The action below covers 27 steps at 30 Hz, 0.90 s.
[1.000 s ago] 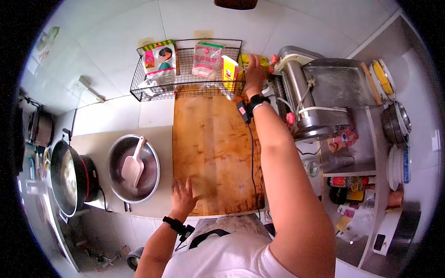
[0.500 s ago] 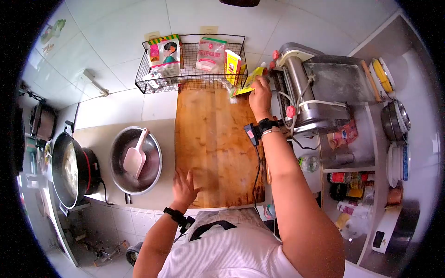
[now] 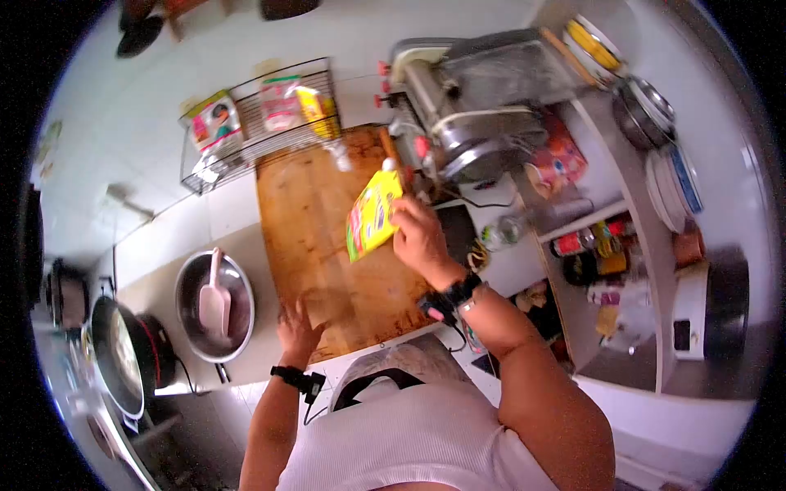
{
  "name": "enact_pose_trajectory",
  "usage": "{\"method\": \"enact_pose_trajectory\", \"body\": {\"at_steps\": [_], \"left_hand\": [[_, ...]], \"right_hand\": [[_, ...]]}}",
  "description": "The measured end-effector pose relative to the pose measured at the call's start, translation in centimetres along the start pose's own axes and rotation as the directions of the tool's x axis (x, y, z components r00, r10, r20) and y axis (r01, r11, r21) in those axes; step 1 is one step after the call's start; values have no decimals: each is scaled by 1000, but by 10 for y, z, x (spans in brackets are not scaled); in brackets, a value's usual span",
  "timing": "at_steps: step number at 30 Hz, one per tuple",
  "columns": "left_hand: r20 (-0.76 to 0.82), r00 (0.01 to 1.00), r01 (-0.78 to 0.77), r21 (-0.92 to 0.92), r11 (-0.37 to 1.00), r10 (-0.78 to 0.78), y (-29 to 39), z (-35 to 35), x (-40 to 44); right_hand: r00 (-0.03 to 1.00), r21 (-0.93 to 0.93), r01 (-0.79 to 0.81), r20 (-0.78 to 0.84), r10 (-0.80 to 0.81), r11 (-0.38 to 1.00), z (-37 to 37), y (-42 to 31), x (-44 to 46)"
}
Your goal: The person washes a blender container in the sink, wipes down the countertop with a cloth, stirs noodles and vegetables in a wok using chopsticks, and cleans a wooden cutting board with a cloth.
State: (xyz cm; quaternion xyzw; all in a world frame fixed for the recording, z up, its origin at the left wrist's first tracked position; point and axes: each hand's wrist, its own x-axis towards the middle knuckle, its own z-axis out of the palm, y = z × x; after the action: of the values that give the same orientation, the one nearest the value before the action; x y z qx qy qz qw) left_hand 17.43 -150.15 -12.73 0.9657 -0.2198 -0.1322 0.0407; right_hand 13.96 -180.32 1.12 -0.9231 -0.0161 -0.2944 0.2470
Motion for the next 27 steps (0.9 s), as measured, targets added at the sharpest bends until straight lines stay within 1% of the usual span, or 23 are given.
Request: {"method": "enact_pose_trajectory", "body": {"at_steps": [1, 3, 4, 5, 6, 7, 9, 10, 12, 13, 14, 15, 16, 17, 19, 20, 21, 22, 23, 24, 25, 26, 27], "left_hand": [[-13, 1000, 9, 2, 1000, -9, -1, -1, -2], [-9, 1000, -23, 50, 998, 24, -2, 5, -2], [-12, 1000, -26, 57, 998, 27, -3, 5, -3], [-17, 1000, -24, 61, 998, 25, -2, 3, -2], [26, 1000, -5, 4, 1000, 5, 2, -6, -1], [32, 999, -12, 2, 1000, 12, 4, -7, 0], [-2, 1000, 9, 13, 1000, -9, 5, -7, -1], [-48, 999, 1, -5, 1000, -1, 5, -4, -1], [-46, 999, 3, -24, 1000, -4, -1, 6, -1], [-50, 999, 4, -45, 999, -6, -3, 10, -3], [-45, 999, 26, -44, 999, -28, -2, 12, -5], [-98, 995, 1, -98, 995, -11, -4, 13, -5], [-153, 988, -28, -150, 988, 5, -5, 13, -8], [-150, 989, -8, -146, 989, -14, -7, 14, -12], [-209, 972, 18, -396, 918, -110, -8, 16, -18], [-208, 970, 34, -398, 917, -126, -11, 22, -22], [-222, 957, 77, -431, 899, -188, -16, 30, -28], [-235, 939, 117, -464, 878, -250, -19, 35, -34], [-230, 937, 131, -465, 876, -262, -19, 36, -40], [-205, 920, 210, -466, 860, -335, -18, 37, -45], [-179, 896, 286, -465, 837, -406, -17, 38, -50], [-177, 892, 295, -468, 833, -415, -19, 42, -54], [-173, 901, 270, -494, 827, -397, -22, 48, -58]], "right_hand": [[1000, 0, 20, 14, -20, 1000, -19, -4, -15], [996, -4, -66, 54, 66, 998, -62, -9, -43], [998, -57, -57, 1, 57, 997, -82, -14, -53], [993, -80, -116, 6, 117, 990, -101, -17, -67], [984, -134, -173, 12, 176, 976, -119, -20, -79], [972, -189, -221, 40, 233, 957, -133, -15, -95], [941, -283, -324, 7, 339, 903, -152, -6, -120], [940, -282, -324, 13, 342, 903, -158, 5, -131], [917, -405, -391, -98, 386, 826, -161, 33, -153], [920, -398, -384, -86, 383, 833, -163, 46, -160], [922, -431, -382, -117, 369, 817, -163, 62, -165], [923, -460, -382, -149, 354, 802, -161, 76, -170], [913, -485, -395, -118, 390, 780, -160, 91, -181], [917, -474, -387, -104, 386, 791, -160, 95, -182], [878, -543, -412, -21, 478, 732, -157, 99, -181], [895, -647, -329, 19, 446, 688, -157, 86, -168], [897, -643, -319, 32, 440, 696, -155, 70, -154], [921, -690, -275, 12, 390, 669, -151, 48, -134], [941, -734, -235, -7, 339, 637, -145, 33, -124], [947, -670, -215, 35, 320, 711, -130, 36, -133], [942, -488, -226, 111, 317, 843, -109, 41, -142], [885, -261, -347, 227, 406, 901, -90, 30, -133], [812, -61, -477, 351, 466, 877, -60, 33, -138]]}}
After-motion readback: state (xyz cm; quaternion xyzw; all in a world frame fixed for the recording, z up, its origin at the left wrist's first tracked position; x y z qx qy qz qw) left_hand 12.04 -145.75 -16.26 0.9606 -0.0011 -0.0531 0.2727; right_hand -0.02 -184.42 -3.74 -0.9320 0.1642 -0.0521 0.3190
